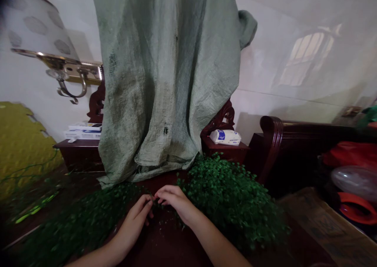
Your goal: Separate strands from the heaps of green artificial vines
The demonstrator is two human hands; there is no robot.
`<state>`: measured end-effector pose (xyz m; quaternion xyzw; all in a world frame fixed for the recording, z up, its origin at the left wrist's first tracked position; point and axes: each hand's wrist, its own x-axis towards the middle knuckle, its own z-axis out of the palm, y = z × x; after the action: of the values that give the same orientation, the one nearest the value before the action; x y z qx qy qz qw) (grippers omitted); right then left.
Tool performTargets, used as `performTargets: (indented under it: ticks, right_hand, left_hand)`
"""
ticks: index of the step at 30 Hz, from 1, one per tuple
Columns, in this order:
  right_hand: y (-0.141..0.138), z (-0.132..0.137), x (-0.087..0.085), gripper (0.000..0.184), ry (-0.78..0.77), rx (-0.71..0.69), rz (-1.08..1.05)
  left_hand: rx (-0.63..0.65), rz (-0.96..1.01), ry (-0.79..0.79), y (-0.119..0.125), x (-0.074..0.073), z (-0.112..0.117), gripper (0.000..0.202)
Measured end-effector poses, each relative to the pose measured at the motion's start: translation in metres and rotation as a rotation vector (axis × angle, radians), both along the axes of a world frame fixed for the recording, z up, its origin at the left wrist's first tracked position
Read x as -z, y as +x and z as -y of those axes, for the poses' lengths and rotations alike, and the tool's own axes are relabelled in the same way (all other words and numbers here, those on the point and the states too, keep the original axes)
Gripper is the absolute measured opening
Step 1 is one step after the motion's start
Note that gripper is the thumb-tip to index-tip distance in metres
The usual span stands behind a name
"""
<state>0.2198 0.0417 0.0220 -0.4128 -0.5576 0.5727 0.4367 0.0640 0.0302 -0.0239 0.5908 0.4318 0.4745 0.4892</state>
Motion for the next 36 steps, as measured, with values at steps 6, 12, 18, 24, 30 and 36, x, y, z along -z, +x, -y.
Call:
performTargets:
  ticks: [6,12,18,24,30,36]
  right_hand:
    - [-0.001,-0.008,0.011,0.023,0.083,-0.021,0.131]
    - [-0.001,-0.012,0.020,0.021,0.117,-0.029,0.135]
    - [-0.004,-0.011,0.020,0.018,0.112,-0.026,0.145]
    - [-0.003,-0.010,0.015,0.016,0.086,-0.018,0.118]
    - [-0.002,-0.009,0.014,0.018,0.049,0.000,0.098]
    - [-0.002,-0.008,0.011,0.019,0.035,-0.015,0.096]
  left_hand:
    - [-0.022,-0.017,0.020,0.001,0.004,-0.002,0.032]
    - [-0.064,-0.046,0.067,-0.001,0.005,-0.003,0.034]
    - [-0.101,-0.063,0.115,-0.004,0.002,-0.006,0.032]
    - [-0.114,-0.055,0.101,-0.003,-0.005,-0.001,0.031]
    - [-0.126,-0.032,0.108,-0.002,-0.006,0.000,0.029]
    - [-0.123,-0.054,0.118,-0.002,-0.009,0.000,0.029]
